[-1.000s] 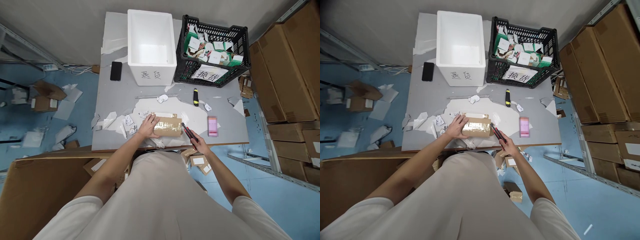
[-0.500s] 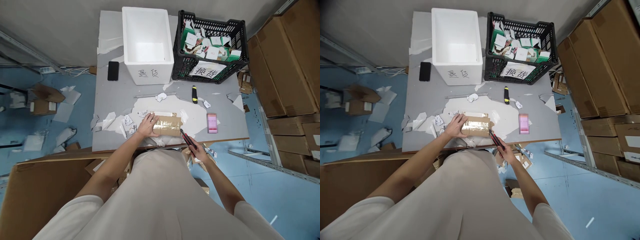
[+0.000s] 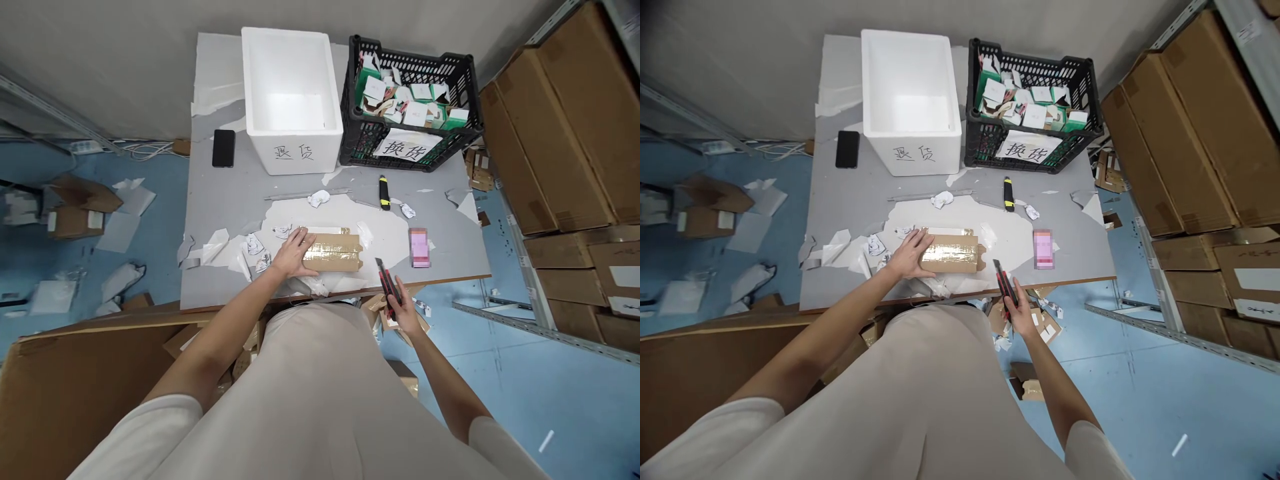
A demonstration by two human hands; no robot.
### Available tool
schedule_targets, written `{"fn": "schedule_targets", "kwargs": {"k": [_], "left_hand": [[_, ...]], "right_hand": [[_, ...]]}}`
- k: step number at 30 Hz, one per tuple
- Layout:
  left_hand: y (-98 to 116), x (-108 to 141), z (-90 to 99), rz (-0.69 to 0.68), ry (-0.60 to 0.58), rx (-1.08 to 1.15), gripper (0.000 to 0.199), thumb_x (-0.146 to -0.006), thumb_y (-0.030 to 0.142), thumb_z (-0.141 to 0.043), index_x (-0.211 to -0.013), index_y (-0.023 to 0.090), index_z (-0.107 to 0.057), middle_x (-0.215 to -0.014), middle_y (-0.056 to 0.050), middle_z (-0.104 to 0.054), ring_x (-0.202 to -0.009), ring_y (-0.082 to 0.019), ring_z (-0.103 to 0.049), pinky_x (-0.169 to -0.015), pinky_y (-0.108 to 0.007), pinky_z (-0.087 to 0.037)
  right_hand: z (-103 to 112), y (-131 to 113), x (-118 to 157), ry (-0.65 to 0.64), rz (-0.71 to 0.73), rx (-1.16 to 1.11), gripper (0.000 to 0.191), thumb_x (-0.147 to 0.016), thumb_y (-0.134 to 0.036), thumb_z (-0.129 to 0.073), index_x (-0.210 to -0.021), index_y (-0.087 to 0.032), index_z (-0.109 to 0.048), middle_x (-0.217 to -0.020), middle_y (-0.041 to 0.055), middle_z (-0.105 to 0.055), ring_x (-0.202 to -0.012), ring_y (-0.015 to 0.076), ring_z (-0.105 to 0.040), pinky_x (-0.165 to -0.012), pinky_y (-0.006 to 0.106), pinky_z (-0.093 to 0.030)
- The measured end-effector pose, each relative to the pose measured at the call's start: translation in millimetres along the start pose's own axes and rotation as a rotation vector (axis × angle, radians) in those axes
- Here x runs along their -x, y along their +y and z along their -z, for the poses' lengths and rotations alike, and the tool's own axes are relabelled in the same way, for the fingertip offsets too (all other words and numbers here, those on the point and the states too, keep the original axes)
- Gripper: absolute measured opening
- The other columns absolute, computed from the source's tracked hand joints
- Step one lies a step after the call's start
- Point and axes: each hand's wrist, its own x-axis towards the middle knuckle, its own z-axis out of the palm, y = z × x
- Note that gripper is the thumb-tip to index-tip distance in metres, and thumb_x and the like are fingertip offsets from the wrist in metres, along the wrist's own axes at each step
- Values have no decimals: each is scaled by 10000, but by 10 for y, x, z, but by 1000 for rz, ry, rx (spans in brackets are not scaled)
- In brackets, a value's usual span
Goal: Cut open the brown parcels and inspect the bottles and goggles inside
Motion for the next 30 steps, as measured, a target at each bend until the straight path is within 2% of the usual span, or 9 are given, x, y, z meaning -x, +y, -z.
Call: {"fn": "schedule_targets", "kwargs": {"k": [3,6,8,11,15,17,20,25,30], "left_hand": [[-17,-20,38,-29,2,31,930,-671,644,-663,-1405,129,-414,-1512,-206,-307,-1414,-398,-209,-1131,-559,-247],[-32,-42,79,-32,33,89,561,-884,383,-447,-1394,149,-443,-1486,-162,-383,-1405,-314,-289,-1147,-548,-240],[-36,-44,106,-21,49,133,507,-889,248,-374,-1383,170,-462,-1468,-136,-422,-1384,-275,-343,-1146,-538,-258],[-48,-21,144,45,66,183,529,-870,231,-384,-1387,145,-452,-1467,-144,-422,-1377,-265,-361,-1140,-511,-289],[-129,36,172,285,158,275,688,-775,399,-581,-1385,111,-445,-1471,-186,-399,-1371,-334,-358,-1102,-506,-346],[-194,57,181,411,163,438,697,-743,489,-614,-1335,137,-505,-1376,-172,-511,-1266,-333,-490,-1021,-489,-442],[-274,75,212,535,171,742,593,-784,554,-533,-1231,168,-591,-1199,-127,-634,-1030,-266,-640,-843,-430,-556],[-223,177,228,563,263,935,495,-723,534,-625,-1056,168,-634,-1086,-93,-648,-860,-199,-654,-755,-392,-585],[127,375,-45,576,204,900,423,-652,551,-702,-829,184,-587,-801,-33,-647,-667,-159,-632,-695,-356,-559]], "right_hand": [[-216,-49,-67,123,1,-153,533,-773,-555,-637,-1181,-235,-512,-954,59,-667,-632,146,-634,-471,250,-495],[-554,-124,-226,139,-41,-318,452,-754,-562,-649,-1070,-265,-522,-1214,65,-614,-822,182,-682,-528,267,-545],[-753,-175,-322,106,-91,-426,431,-764,-545,-649,-1095,-309,-504,-1347,32,-533,-920,192,-684,-582,292,-577],[-921,-215,-386,67,-150,-517,415,-761,-515,-676,-1095,-338,-505,-1388,-4,-485,-1007,210,-673,-673,342,-598],[-943,-183,-395,77,-118,-540,424,-728,-512,-714,-1058,-327,-525,-1315,4,-537,-1072,231,-652,-778,401,-585],[-922,-175,-424,94,-93,-524,447,-714,-529,-716,-1059,-318,-526,-1266,25,-578,-1043,230,-661,-788,412,-577],[-879,-259,-558,92,-51,-453,486,-704,-576,-691,-1065,-297,-525,-1231,58,-608,-972,228,-672,-747,399,-574],[-797,-730,-1124,94,122,-344,503,-691,-579,-687,-1033,-257,-505,-1176,52,-608,-898,167,-648,-719,322,-556],[-900,-1130,-1776,-9,198,-176,441,-716,-510,-678,-1007,-237,-490,-1021,22,-603,-848,126,-598,-706,279,-529]]}}
